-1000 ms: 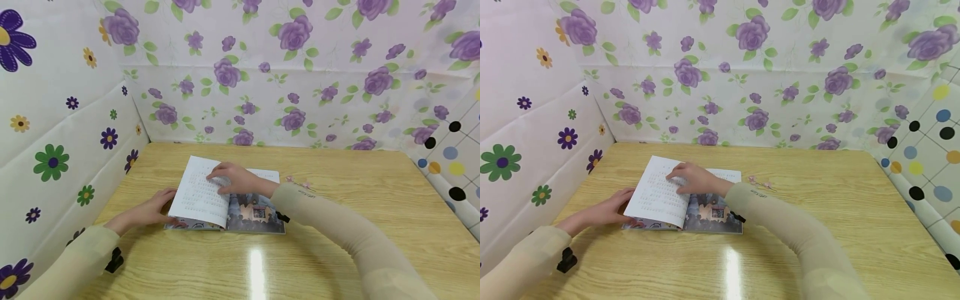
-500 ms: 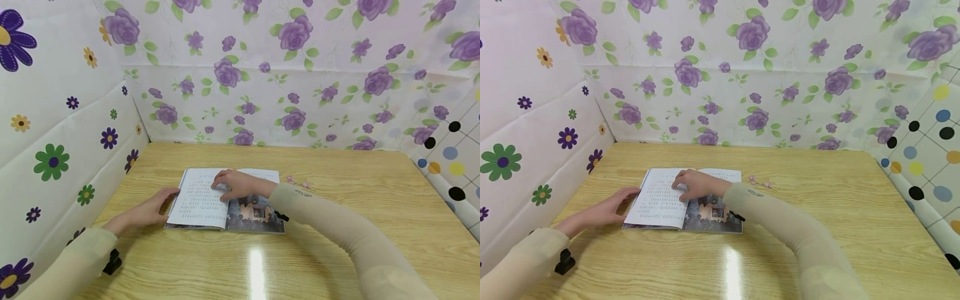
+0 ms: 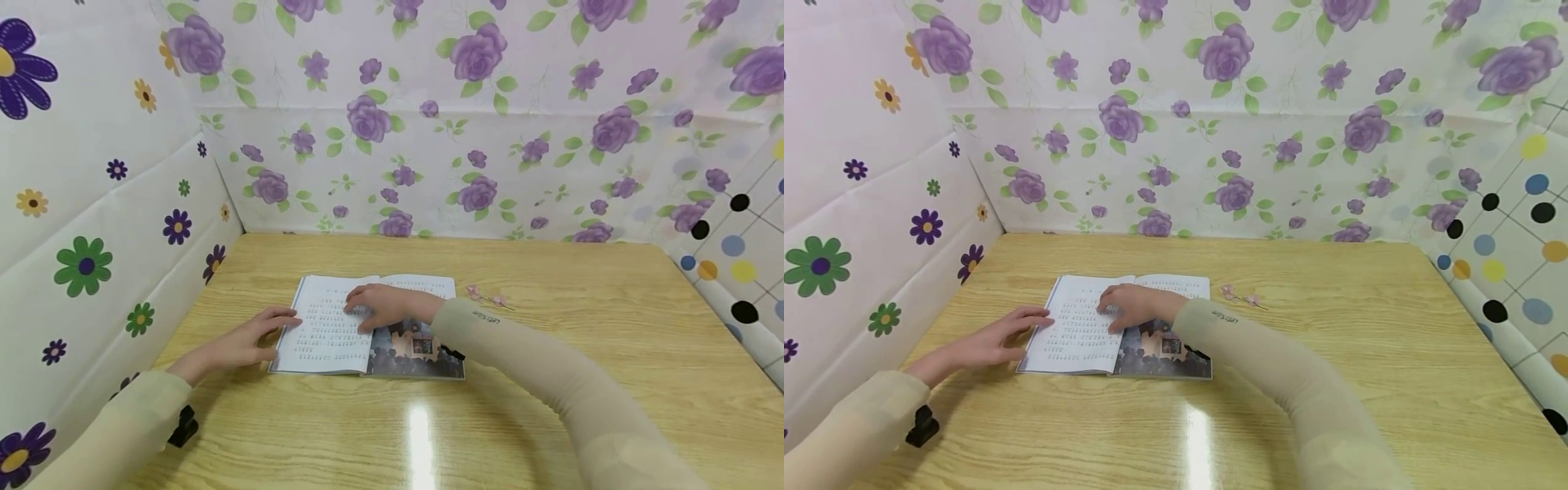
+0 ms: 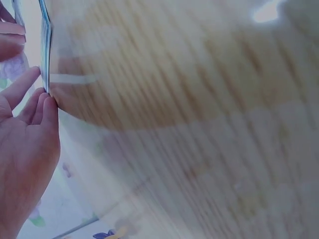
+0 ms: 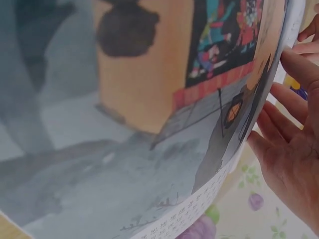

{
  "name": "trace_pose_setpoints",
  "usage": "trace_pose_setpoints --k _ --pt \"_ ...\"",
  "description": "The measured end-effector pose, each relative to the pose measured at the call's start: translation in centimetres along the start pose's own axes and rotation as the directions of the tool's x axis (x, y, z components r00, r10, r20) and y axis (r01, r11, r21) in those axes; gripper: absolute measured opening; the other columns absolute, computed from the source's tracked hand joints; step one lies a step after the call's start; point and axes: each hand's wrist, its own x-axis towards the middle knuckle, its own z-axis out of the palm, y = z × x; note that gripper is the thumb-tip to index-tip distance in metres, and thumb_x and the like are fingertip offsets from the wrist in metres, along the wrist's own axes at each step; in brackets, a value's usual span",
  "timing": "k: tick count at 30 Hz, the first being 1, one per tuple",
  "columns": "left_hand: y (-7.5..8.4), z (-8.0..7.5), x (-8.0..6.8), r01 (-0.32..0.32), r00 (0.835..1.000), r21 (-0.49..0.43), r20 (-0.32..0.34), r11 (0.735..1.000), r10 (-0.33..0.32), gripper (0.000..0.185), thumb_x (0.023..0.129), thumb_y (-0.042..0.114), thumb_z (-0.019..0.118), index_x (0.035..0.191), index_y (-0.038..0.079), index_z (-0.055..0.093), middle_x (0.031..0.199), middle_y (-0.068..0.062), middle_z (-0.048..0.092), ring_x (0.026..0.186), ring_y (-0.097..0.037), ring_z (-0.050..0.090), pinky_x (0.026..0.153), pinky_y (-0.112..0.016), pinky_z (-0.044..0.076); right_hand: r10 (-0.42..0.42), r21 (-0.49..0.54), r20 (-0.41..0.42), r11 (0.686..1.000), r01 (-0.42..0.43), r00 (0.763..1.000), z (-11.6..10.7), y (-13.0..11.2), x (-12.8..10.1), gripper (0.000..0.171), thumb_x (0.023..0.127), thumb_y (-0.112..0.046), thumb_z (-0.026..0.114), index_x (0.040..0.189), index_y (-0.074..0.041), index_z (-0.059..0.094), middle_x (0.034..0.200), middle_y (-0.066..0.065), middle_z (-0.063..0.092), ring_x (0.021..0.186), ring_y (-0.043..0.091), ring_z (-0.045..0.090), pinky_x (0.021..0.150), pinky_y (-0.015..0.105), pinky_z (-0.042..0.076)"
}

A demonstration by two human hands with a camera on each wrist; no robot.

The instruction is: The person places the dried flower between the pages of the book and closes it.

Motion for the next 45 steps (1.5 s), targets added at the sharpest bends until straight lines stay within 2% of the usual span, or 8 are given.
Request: trace_pose_setpoints --k 3,5,11,23,31,37,41,45 --pt "0.1 0.1 0.0 0.022 1.0 -0.003 0.004 1.0 -0.022 0.064 0.086 0.024 0.073 0.142 0.003 0.049 0.154 -0.024 0.036 0.141 -0.05 0.03 0.113 -0.069 0.026 0.004 0.0 0.012 1.0 -0.004 1.0 0.0 0.0 0.1 0.056 0.095 -0.03 0.066 0.146 -0.015 0.049 0.158 0.009 0.037 0.148 0.025 0.035 0.12 0.036 0.033" --pt "0.1 0.2 0.1 0.033 0.999 0.004 0.009 0.999 -0.033 0.068 0.085 0.027 0.076 0.142 0.003 0.048 0.155 -0.022 0.036 0.143 -0.049 0.029 0.114 -0.069 0.024 0.001 -0.002 0.017 1.0 -0.001 1.0 -0.1 0.0 0.1 0.056 0.095 -0.031 0.066 0.146 -0.015 0.048 0.158 0.009 0.037 0.148 0.025 0.035 0.12 0.036 0.033" --pt "0.1 0.2 0.5 0.033 0.999 0.024 0.022 0.999 -0.033 0.068 0.084 0.022 0.077 0.142 0.004 0.047 0.156 -0.02 0.036 0.144 -0.047 0.027 0.115 -0.067 0.022 0.005 -0.016 0.034 1.0 -0.004 0.999 -0.3 0.0 0.2 0.057 0.094 -0.032 0.066 0.147 -0.017 0.048 0.159 0.009 0.035 0.147 0.025 0.035 0.119 0.036 0.035" --pt "0.1 0.0 0.4 0.044 0.998 0.051 0.039 0.998 -0.046 0.07 0.083 0.026 0.078 0.142 0.005 0.048 0.155 -0.019 0.039 0.141 -0.047 0.031 0.113 -0.066 0.028 0.004 0.007 0.037 1.0 -0.005 0.999 -0.2 0.0 0.2 0.059 0.095 -0.032 0.066 0.148 -0.018 0.045 0.159 0.009 0.035 0.148 0.025 0.033 0.119 0.038 0.034" --pt "0.5 -0.1 0.6 0.044 0.998 0.056 0.037 0.997 -0.046 0.07 0.082 0.026 0.079 0.142 0.005 0.049 0.154 -0.02 0.039 0.14 -0.048 0.033 0.112 -0.066 0.029 -0.001 -0.038 0.002 0.999 0.001 1.0 -0.2 -0.2 -0.3 0.058 0.094 -0.035 0.067 0.146 -0.018 0.049 0.154 0.01 0.041 0.143 0.028 0.039 0.117 0.04 0.037" --pt "0.7 -0.2 0.7 0.049 0.997 0.045 0.052 0.998 -0.052 0.071 0.081 0.027 0.08 0.141 0.005 0.049 0.154 -0.022 0.038 0.14 -0.049 0.031 0.113 -0.068 0.027 -0.02 -0.066 0.007 0.998 0.021 1.0 -0.2 0.0 -0.9 0.058 0.094 -0.038 0.065 0.146 -0.019 0.048 0.154 0.006 0.041 0.143 0.024 0.04 0.118 0.038 0.036" --pt "0.8 -0.3 0.6 0.056 0.997 0.041 0.053 0.998 -0.058 0.071 0.081 0.026 0.08 0.141 0.005 0.048 0.153 -0.022 0.037 0.14 -0.05 0.03 0.113 -0.068 0.026 -0.041 -0.047 -0.023 0.998 0.04 0.999 -0.1 0.2 -1.4 0.056 0.094 -0.038 0.066 0.144 -0.018 0.051 0.153 0.005 0.043 0.142 0.021 0.042 0.117 0.036 0.038" --pt "0.8 -0.4 0.6 0.055 0.997 0.043 0.05 0.998 -0.057 0.07 0.082 0.026 0.08 0.141 0.005 0.049 0.154 -0.022 0.037 0.14 -0.049 0.03 0.112 -0.068 0.027 -0.072 -0.047 -0.105 0.997 0.067 0.992 -0.2 0.7 -2.2 0.05 0.094 -0.034 0.067 0.138 -0.014 0.056 0.145 0.005 0.052 0.134 0.02 0.051 0.111 0.035 0.044"
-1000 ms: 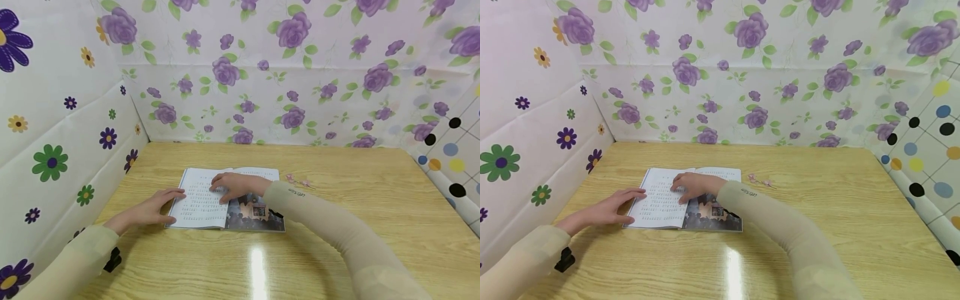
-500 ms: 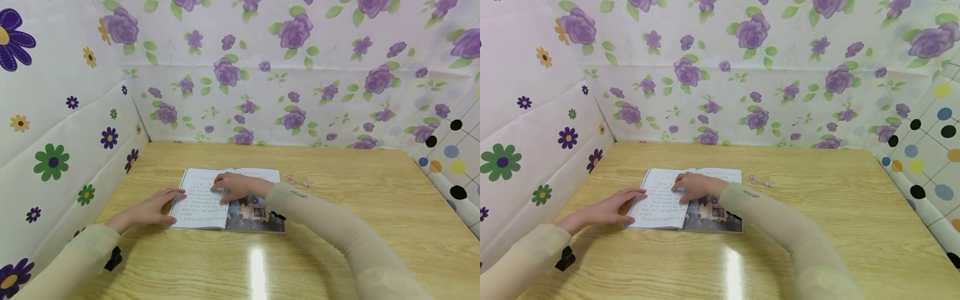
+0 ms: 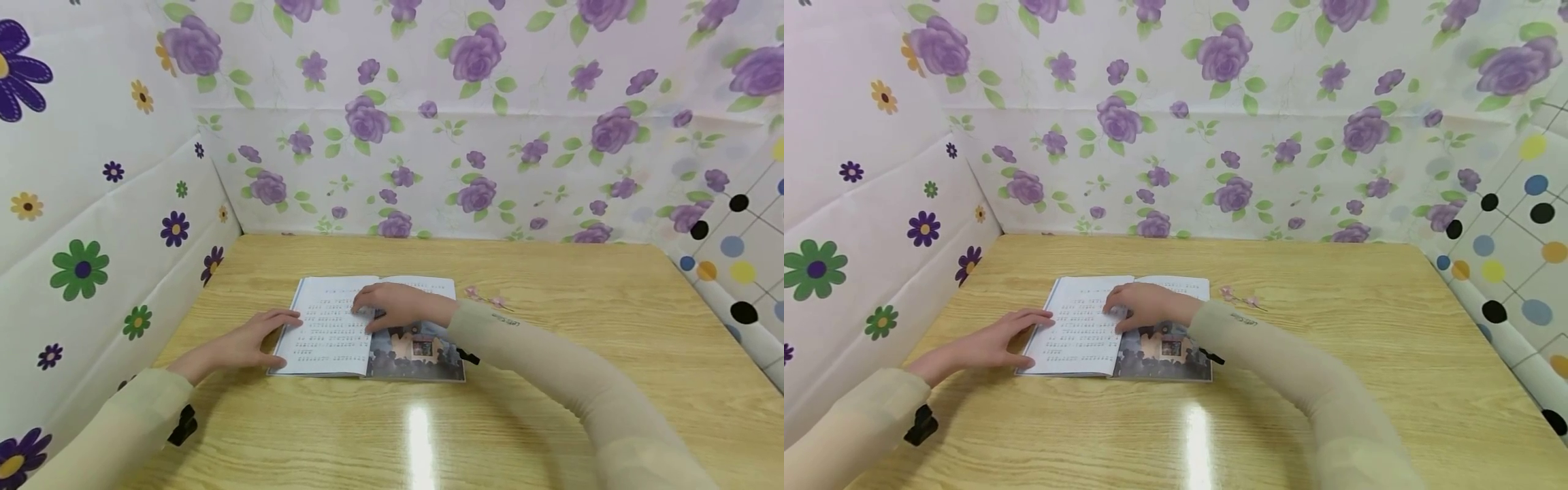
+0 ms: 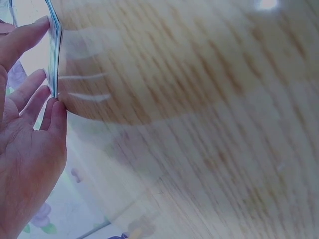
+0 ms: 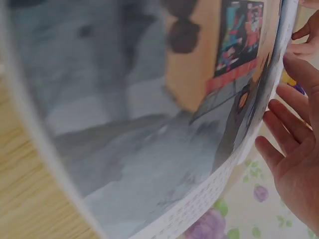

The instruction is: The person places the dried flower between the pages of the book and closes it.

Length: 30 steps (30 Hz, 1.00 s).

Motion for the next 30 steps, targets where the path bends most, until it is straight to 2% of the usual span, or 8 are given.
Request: trace_pose_setpoints --k 5,12,19,30 --pt "-0.2 0.1 -0.1 -0.005 1.0 0.004 -0.016 1.0 0.005 0.069 0.082 0.025 0.08 0.141 0.006 0.049 0.153 -0.022 0.038 0.14 -0.049 0.031 0.112 -0.068 0.028 0.043 0.038 -0.11 0.999 -0.039 0.993 -0.6 0.8 -1.2 0.042 0.095 -0.029 0.067 0.133 -0.013 0.06 0.138 0.004 0.058 0.127 0.021 0.057 0.106 0.037 0.048" --pt "-0.7 0.3 0.0 0.015 1.0 0.001 -0.008 1.0 -0.015 0.071 0.082 0.026 0.08 0.142 0.007 0.048 0.155 -0.02 0.037 0.141 -0.048 0.03 0.113 -0.067 0.027 0.099 0.089 -0.198 0.993 -0.083 0.975 -2.1 2.4 -3.8 0.042 0.096 -0.027 0.065 0.134 -0.011 0.059 0.139 0.007 0.057 0.132 0.026 0.053 0.109 0.043 0.046" --pt "-0.6 0.2 -0.1 0.01 1.0 0.002 -0.019 1.0 -0.01 0.071 0.082 0.027 0.08 0.142 0.008 0.048 0.155 -0.02 0.037 0.141 -0.048 0.03 0.113 -0.067 0.027 0.138 0.093 -0.337 0.989 -0.113 0.931 -2.8 4.8 -7.5 0.04 0.095 -0.024 0.067 0.131 -0.009 0.062 0.131 0.008 0.063 0.125 0.028 0.058 0.104 0.047 0.048" --pt "-0.7 0.3 -0.1 0.0 1.0 -0.001 -0.004 1.0 0.0 0.072 0.083 0.03 0.079 0.143 0.006 0.047 0.155 -0.02 0.036 0.142 -0.047 0.029 0.113 -0.066 0.028 0.316 0.17 -0.38 0.948 -0.269 0.869 -1.9 8.0 -13.6 0.039 0.093 -0.02 0.07 0.13 -0.008 0.062 0.128 0.01 0.065 0.118 0.028 0.06 0.101 0.046 0.05"
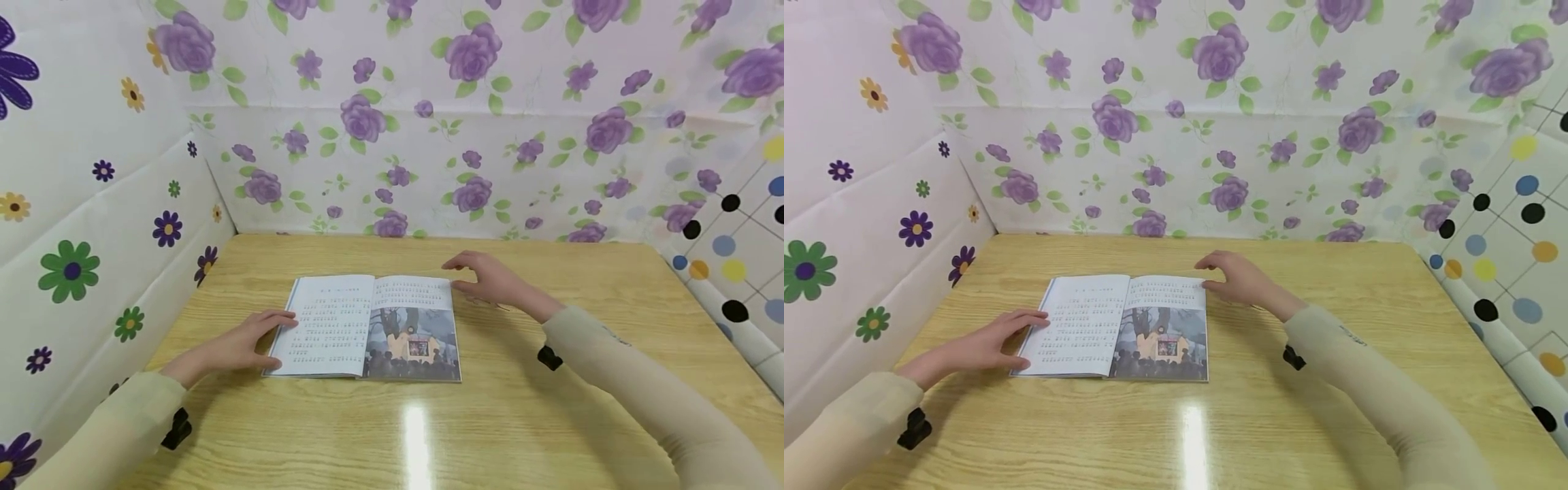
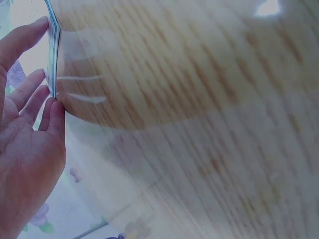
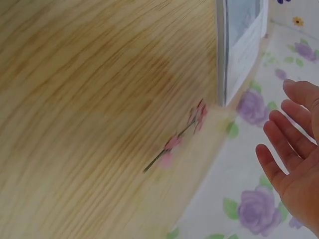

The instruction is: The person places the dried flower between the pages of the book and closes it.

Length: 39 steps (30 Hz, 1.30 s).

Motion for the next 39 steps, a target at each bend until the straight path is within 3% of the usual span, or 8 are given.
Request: trace_pose_setpoints --k 11,21,26,39 --pt "0.0 0.2 0.0 -0.023 1.0 0.007 -0.015 1.0 0.023 0.071 0.083 0.03 0.078 0.143 0.007 0.047 0.155 -0.02 0.038 0.14 -0.048 0.031 0.112 -0.068 0.029 0.07 -0.045 -0.062 0.996 -0.073 0.996 -1.0 2.8 -3.6 0.035 0.09 -0.014 0.071 0.123 -0.004 0.066 0.118 0.013 0.069 0.106 0.03 0.064 0.09 0.051 0.054" --pt "0.0 0.5 -0.2 -0.019 0.999 0.03 -0.029 0.999 0.02 0.07 0.082 0.029 0.079 0.143 0.008 0.048 0.154 -0.019 0.039 0.14 -0.046 0.033 0.112 -0.066 0.03 0.147 -0.105 -0.055 0.983 -0.152 0.988 -0.7 5.1 -6.7 0.023 0.092 -0.016 0.07 0.11 -0.004 0.07 0.104 0.012 0.072 0.09 0.023 0.067 0.079 0.041 0.057" --pt "0.2 0.4 0.0 -0.024 0.999 0.022 -0.027 0.999 0.025 0.07 0.082 0.028 0.079 0.142 0.007 0.049 0.154 -0.02 0.039 0.139 -0.047 0.033 0.112 -0.067 0.029 0.138 -0.108 -0.026 0.984 -0.14 0.99 -0.5 6.1 -7.9 0.015 0.09 -0.012 0.071 0.104 -0.006 0.071 0.096 0.007 0.072 0.083 0.017 0.067 0.073 0.035 0.057" --pt "0.1 0.4 0.0 -0.015 1.0 0.006 -0.027 1.0 0.015 0.07 0.083 0.028 0.079 0.143 0.009 0.048 0.155 -0.019 0.038 0.14 -0.046 0.031 0.112 -0.066 0.029 0.106 -0.08 0.031 0.991 -0.104 0.994 -0.6 6.5 -9.0 0.013 0.088 -0.009 0.073 0.101 -0.01 0.073 0.096 0.006 0.069 0.081 0.015 0.066 0.071 0.029 0.058"
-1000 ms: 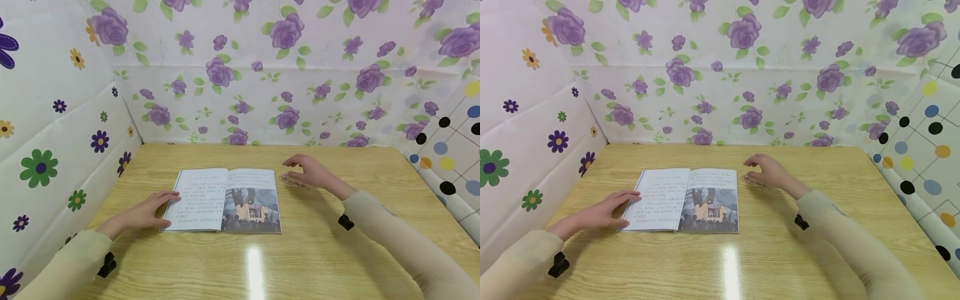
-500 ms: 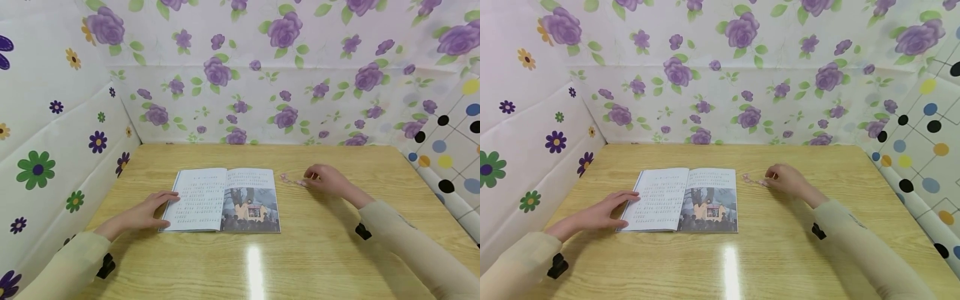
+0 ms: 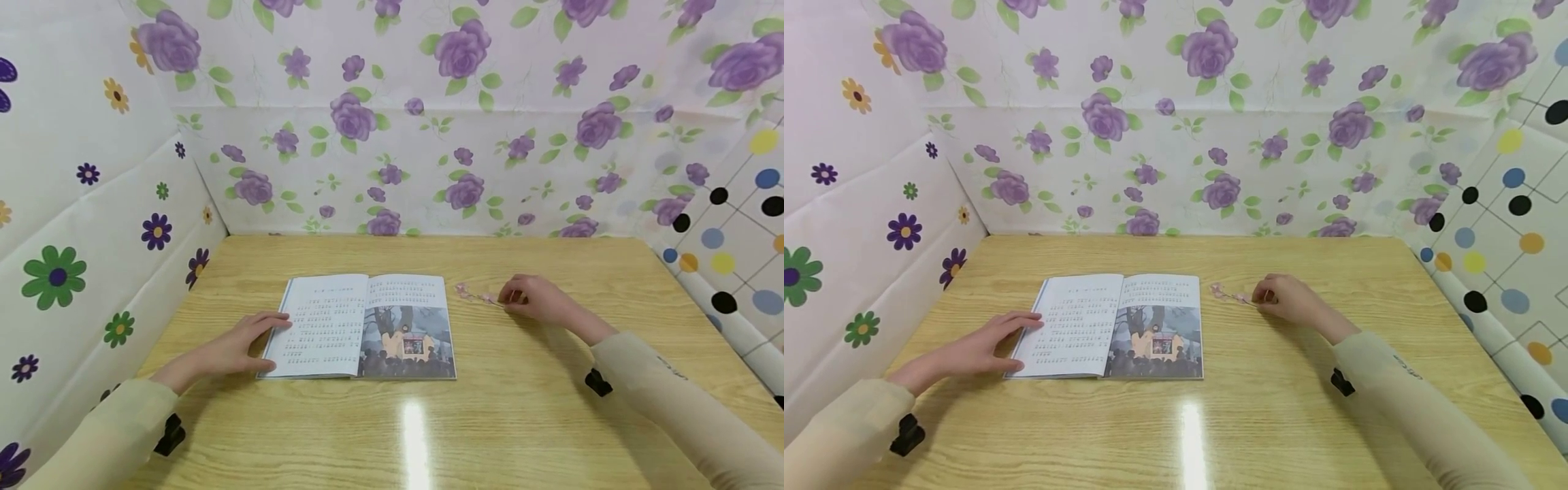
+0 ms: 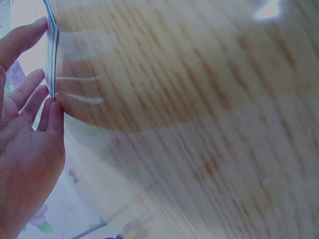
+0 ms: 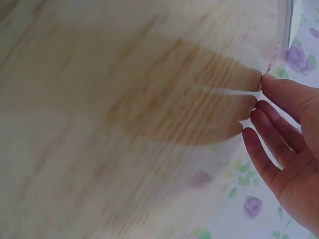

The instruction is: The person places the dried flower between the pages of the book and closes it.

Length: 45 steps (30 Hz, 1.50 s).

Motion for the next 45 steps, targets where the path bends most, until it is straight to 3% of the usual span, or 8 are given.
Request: trace_pose_setpoints --k 11,24,36,45 --pt "0.0 -0.3 0.3 -0.009 1.0 0.002 0.005 1.0 0.009 0.071 0.083 0.029 0.079 0.143 0.008 0.048 0.155 -0.02 0.037 0.141 -0.047 0.03 0.113 -0.067 0.028 -0.019 -0.049 -0.015 0.999 0.018 1.0 -0.5 -0.3 0.2 0.011 0.085 -0.009 0.076 0.095 -0.014 0.076 0.094 0.001 0.071 0.081 0.014 0.067 0.071 0.033 0.058" --pt "-0.2 0.1 0.1 0.013 1.0 -0.013 0.005 1.0 -0.013 0.072 0.083 0.026 0.078 0.145 0.008 0.046 0.156 -0.018 0.036 0.143 -0.046 0.029 0.114 -0.066 0.026 0.0 -0.063 -0.009 0.998 -0.001 1.0 -0.5 0.4 1.0 0.005 0.085 -0.016 0.077 0.089 -0.015 0.077 0.089 -0.004 0.073 0.075 0.006 0.065 0.068 0.024 0.054" --pt "-0.5 0.1 0.2 0.02 1.0 -0.027 0.012 0.999 -0.02 0.073 0.083 0.026 0.078 0.145 0.008 0.046 0.157 -0.018 0.035 0.143 -0.045 0.027 0.114 -0.067 0.025 -0.035 -0.091 -0.057 0.995 0.029 0.998 -0.1 0.7 1.4 0.007 0.085 -0.01 0.076 0.085 -0.017 0.077 0.086 -0.002 0.074 0.072 0.008 0.066 0.066 0.029 0.056" --pt "-0.3 0.1 0.1 0.013 1.0 -0.026 0.009 1.0 -0.012 0.072 0.083 0.029 0.078 0.145 0.008 0.046 0.156 -0.018 0.035 0.142 -0.046 0.027 0.113 -0.067 0.026 -0.055 -0.085 -0.024 0.995 0.052 0.998 -0.3 0.8 1.7 0.005 0.086 -0.01 0.075 0.086 -0.015 0.076 0.085 -0.002 0.073 0.073 0.007 0.065 0.067 0.027 0.056"
